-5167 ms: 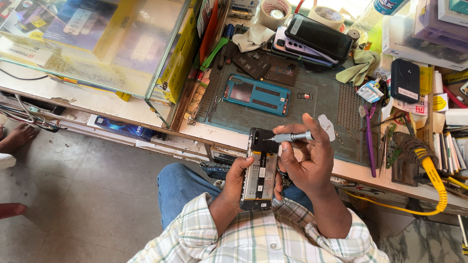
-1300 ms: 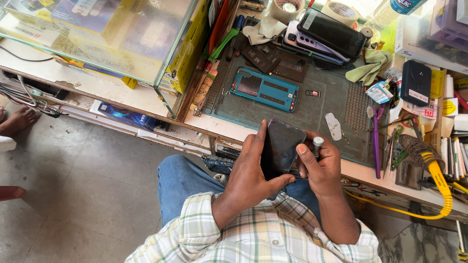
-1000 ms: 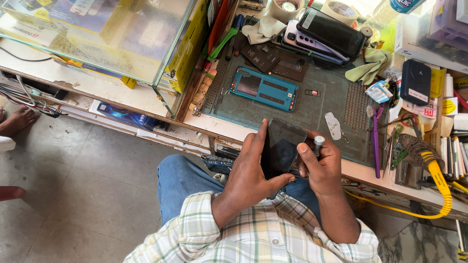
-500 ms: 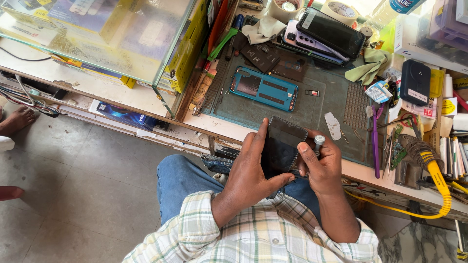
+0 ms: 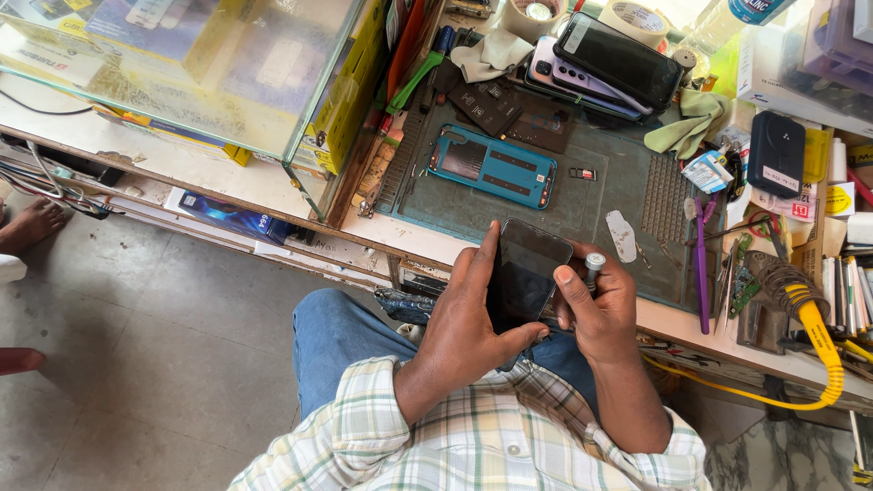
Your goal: The person uses a screwdriver to tighten screws on the internal frame of a disassembled smartphone. They repeatedly flip the device to check the screen, which displays the Redmi logo, before continuing to secure the internal components.
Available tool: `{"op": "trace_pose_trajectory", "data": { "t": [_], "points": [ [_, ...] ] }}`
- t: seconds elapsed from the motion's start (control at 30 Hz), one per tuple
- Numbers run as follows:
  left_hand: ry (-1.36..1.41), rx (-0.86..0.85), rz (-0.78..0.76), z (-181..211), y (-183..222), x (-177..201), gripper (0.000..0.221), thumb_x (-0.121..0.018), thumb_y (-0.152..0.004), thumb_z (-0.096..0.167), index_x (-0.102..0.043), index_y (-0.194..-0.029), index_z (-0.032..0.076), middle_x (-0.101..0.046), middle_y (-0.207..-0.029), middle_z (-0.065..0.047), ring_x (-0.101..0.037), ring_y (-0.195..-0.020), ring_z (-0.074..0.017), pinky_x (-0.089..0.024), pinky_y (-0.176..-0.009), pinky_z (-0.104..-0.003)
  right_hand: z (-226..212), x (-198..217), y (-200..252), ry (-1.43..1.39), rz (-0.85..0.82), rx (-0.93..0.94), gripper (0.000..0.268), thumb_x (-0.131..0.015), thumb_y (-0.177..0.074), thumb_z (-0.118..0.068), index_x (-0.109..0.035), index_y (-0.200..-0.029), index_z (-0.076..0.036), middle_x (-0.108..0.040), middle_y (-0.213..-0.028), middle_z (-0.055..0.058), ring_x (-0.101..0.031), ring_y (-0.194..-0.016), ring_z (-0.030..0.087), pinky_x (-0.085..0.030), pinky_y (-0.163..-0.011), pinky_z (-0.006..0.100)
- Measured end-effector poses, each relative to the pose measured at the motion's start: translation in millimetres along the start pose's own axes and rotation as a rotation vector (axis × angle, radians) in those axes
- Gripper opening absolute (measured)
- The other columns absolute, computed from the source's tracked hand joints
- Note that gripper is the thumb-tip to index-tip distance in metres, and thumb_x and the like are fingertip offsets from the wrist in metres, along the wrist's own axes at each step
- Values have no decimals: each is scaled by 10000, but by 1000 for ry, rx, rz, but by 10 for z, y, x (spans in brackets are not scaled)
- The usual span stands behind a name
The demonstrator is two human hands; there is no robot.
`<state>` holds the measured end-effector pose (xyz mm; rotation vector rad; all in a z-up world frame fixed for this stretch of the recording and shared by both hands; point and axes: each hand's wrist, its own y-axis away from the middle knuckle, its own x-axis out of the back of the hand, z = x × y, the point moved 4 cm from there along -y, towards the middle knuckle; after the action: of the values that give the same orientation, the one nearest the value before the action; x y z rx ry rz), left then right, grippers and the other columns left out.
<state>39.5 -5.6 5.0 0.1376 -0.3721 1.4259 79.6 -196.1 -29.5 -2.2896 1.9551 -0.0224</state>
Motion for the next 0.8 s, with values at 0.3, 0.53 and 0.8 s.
{"op": "trace_pose_trajectory", "data": {
  "t": [0.3,0.53,0.8],
  "points": [
    [-12,30,-10,-27,-14,-19,1275,-909,-725,305,-64,-1618,-34,-493,-1217,-190,-632,-1112,-332,-574,-927,-453,25,8,-12,10,-9,4,355,-676,-1008,-211,-649,-1250,47,-630,-731,24,-495,-461,36,-387,-387,193],
    [-15,17,-3,-50,-2,-33,1272,-906,-731,302,-66,-1624,-34,-498,-1218,-192,-635,-1112,-335,-572,-929,-460,12,-3,-11,12,-8,8,347,-679,-1007,-207,-655,-1243,46,-626,-733,22,-491,-462,35,-387,-389,194],
    [-8,7,1,-48,5,-37,1264,-901,-739,291,-60,-1627,-31,-499,-1225,-195,-631,-1129,-337,-567,-939,-465,12,-5,-7,15,-8,4,338,-675,-1005,-206,-658,-1237,40,-631,-726,18,-496,-457,35,-388,-388,194]
  ]
}}
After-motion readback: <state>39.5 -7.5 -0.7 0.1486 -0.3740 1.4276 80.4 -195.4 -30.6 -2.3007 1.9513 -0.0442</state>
